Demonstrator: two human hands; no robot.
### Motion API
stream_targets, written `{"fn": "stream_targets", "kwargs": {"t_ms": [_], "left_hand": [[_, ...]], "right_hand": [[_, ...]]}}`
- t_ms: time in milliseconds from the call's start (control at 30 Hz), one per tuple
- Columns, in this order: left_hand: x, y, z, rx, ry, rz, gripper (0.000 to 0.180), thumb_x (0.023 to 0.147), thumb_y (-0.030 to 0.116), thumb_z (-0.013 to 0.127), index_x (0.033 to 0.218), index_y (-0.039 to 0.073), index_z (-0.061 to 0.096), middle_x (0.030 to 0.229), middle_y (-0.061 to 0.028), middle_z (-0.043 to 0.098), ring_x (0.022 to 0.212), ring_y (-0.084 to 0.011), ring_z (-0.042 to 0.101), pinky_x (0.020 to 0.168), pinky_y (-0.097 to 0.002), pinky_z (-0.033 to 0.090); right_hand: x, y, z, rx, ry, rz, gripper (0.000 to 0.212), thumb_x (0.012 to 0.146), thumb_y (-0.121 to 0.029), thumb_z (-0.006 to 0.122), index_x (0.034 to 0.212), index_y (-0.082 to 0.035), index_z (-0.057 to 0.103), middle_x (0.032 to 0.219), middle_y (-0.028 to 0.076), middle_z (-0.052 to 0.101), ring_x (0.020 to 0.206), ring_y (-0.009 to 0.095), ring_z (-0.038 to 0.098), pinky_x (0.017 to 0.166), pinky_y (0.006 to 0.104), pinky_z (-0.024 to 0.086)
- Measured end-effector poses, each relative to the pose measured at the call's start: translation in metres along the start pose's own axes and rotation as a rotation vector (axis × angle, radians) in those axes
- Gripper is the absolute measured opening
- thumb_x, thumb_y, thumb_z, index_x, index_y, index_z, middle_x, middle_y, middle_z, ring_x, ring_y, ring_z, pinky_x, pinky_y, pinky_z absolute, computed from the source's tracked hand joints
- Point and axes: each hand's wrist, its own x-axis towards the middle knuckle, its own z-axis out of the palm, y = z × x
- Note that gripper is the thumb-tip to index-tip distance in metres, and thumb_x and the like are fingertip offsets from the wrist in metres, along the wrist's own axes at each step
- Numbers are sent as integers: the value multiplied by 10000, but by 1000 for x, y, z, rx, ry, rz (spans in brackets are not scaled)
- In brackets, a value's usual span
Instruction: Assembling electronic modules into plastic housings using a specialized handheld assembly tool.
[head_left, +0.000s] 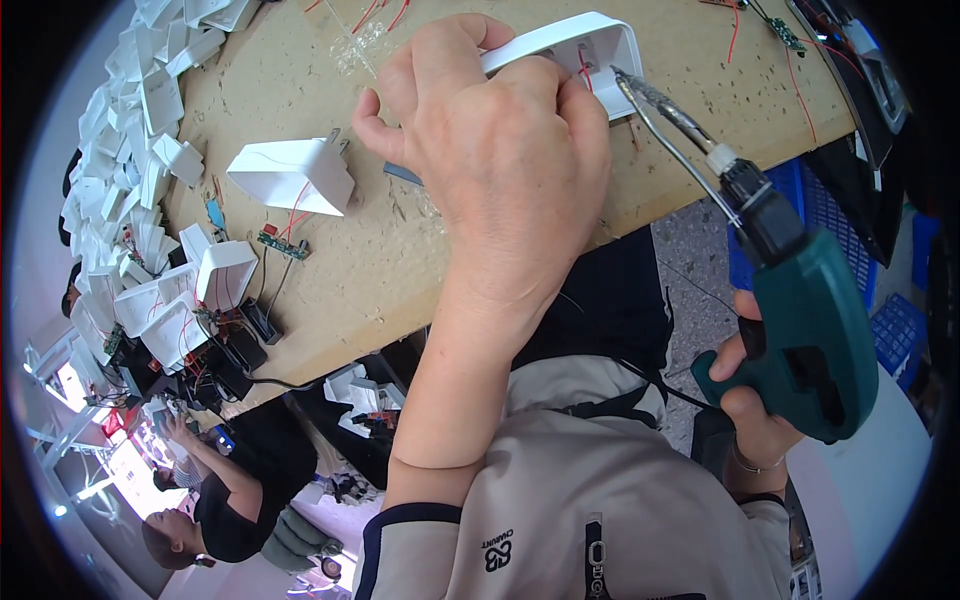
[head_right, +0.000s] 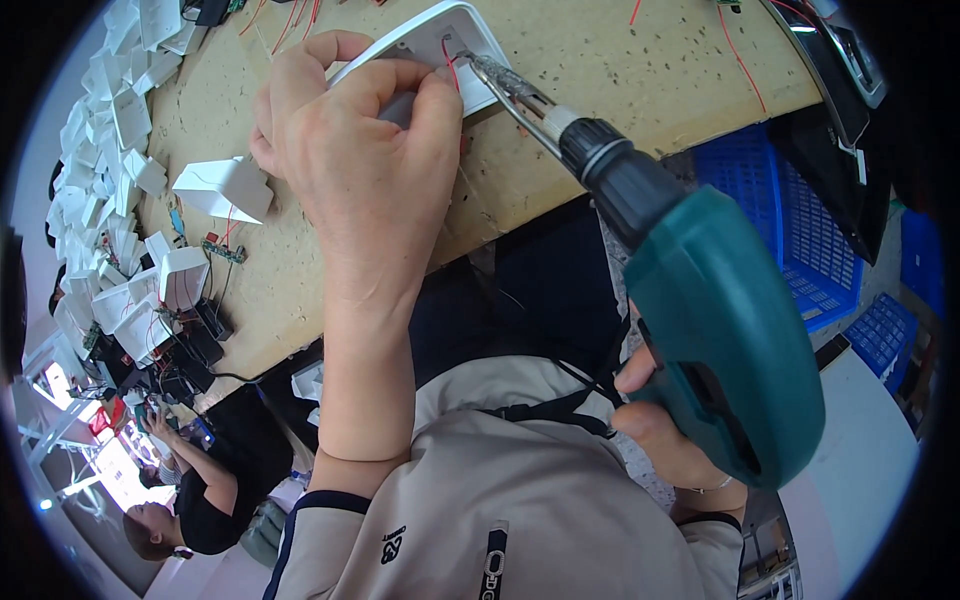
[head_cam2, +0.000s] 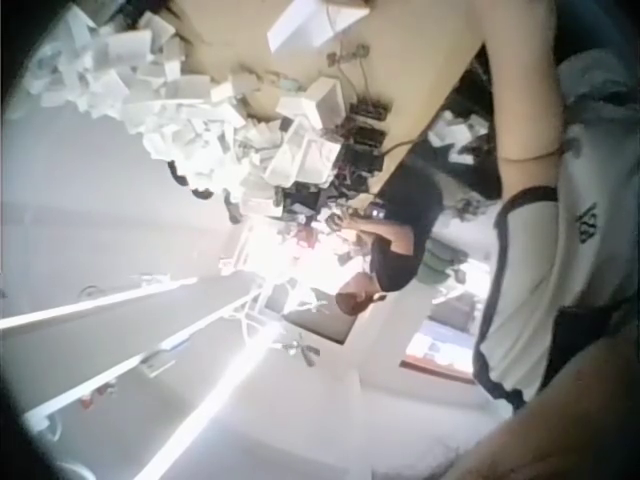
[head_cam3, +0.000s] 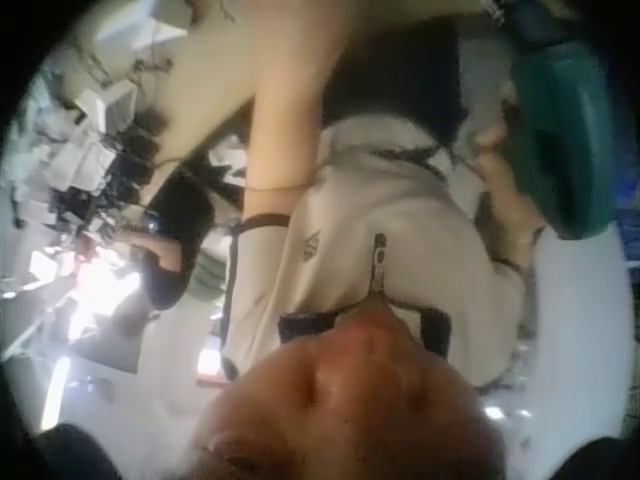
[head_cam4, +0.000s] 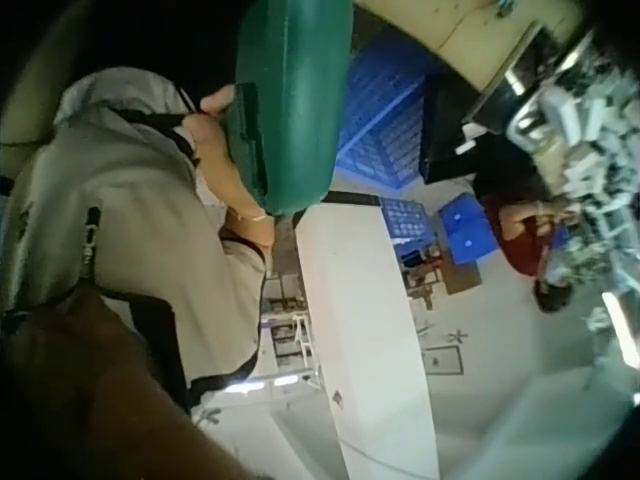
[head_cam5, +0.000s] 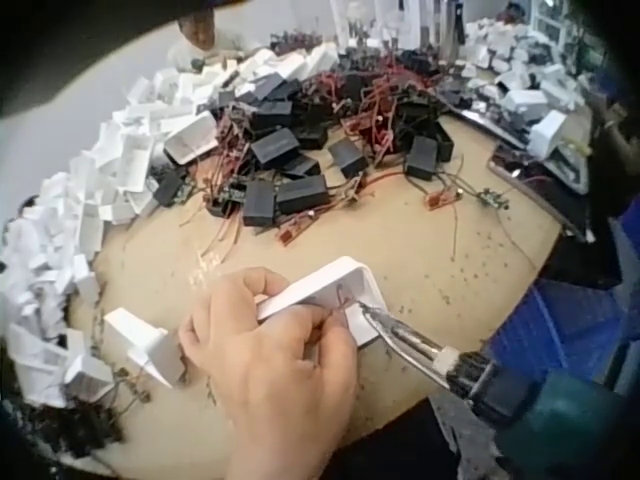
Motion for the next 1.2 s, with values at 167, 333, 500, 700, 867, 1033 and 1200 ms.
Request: {"fn": "stream_targets", "kwargs": {"t_ms": [167,333,500,700,867,1033,1200], "left_hand": [[0,0,-1,-4,-1,0,92,687,168,660,691,86,701,963,-56,553,963,-274,469,878,-393,280],[0,-1,-3,19,-29,-21,94,692,174,662,700,90,702,971,-60,555,966,-274,470,883,-393,284],[2,-1,-3,-33,-41,-27,101,700,183,663,707,91,702,976,-73,556,964,-279,476,881,-398,302],[1,-1,-3,-27,-47,-34,105,706,186,663,715,89,702,977,-83,556,961,-283,481,878,-401,307],[2,-2,-3,-66,-50,-46,107,706,178,655,730,84,701,982,-90,559,970,-284,485,882,-395,310],[2,-10,0,-123,-31,-32,115,698,167,650,740,71,697,977,-104,561,968,-280,499,877,-388,337],[4,-8,-3,-160,-61,-47,117,692,148,639,734,51,691,965,-116,563,946,-285,512,832,-379,391]], "right_hand": [[1,-1,1,53,98,-37,800,705,-312,778,1269,85,372,1174,255,535,683,143,600,559,208,485],[40,5,20,542,133,-15,846,755,-312,735,1351,53,258,1326,302,369,777,163,582,565,212,496],[73,11,22,700,-44,-38,784,833,-329,648,1380,36,221,1399,296,240,1105,229,526,721,255,544],[97,19,32,715,-182,-42,790,864,-400,576,1397,28,180,1426,315,154,1263,340,388,946,307,455],[105,20,41,809,-215,-26,772,871,-395,561,1399,22,180,1427,320,148,1311,409,276,1046,378,345],[106,21,45,824,-203,-1,766,877,-412,540,1399,18,182,1431,319,142,1313,410,272,1061,392,313],[108,20,45,819,-203,-5,768,877,-421,535,1399,18,184,1432,313,150,1312,411,275,1066,394,301]]}}
